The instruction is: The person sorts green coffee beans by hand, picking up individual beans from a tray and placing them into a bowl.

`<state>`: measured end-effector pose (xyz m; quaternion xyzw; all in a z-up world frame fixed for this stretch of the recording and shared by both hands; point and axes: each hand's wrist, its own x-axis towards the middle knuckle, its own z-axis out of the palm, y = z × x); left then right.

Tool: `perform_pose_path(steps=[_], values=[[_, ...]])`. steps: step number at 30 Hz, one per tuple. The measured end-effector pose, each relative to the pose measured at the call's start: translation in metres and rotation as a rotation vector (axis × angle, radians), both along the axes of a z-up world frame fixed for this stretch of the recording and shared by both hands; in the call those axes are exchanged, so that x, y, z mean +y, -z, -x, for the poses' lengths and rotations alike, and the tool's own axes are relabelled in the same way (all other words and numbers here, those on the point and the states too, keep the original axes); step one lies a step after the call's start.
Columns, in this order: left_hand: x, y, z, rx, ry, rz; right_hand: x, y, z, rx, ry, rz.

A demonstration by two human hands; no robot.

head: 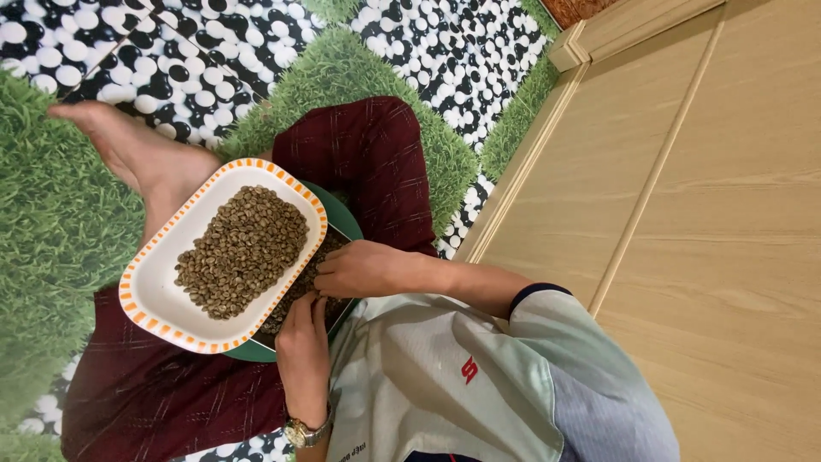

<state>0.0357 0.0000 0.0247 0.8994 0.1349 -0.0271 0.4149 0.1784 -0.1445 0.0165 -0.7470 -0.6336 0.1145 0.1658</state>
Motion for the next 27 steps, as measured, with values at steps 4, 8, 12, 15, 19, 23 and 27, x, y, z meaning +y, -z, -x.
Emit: perform_pose_path(steps=[4,8,12,15,19,23,27], values=[[0.0,0.005,0.003,0.042,-0.001,-0.019,0.0,0.014,0.003,0.028,0.023,0.022],[-0.002,0.019,0.008,0.065,0.003,-0.046,0.0,0.03,0.009,0.099,0.054,0.053],[-0.003,0.024,0.008,0.106,0.007,-0.074,0.001,0.034,0.013,0.128,0.067,0.094],[-0.003,0.028,0.009,0.123,0.039,-0.125,0.0,0.038,0.015,0.115,0.062,0.084],[-0.003,0.029,0.008,0.09,0.096,-0.183,0.0,0.039,0.013,0.027,0.002,0.069],[-0.002,0.027,0.01,0.081,0.115,-0.207,0.002,0.034,0.012,0.105,0.038,0.064],[-0.001,0.03,0.014,0.111,0.097,-0.21,0.007,0.038,0.014,0.128,0.021,0.04]])
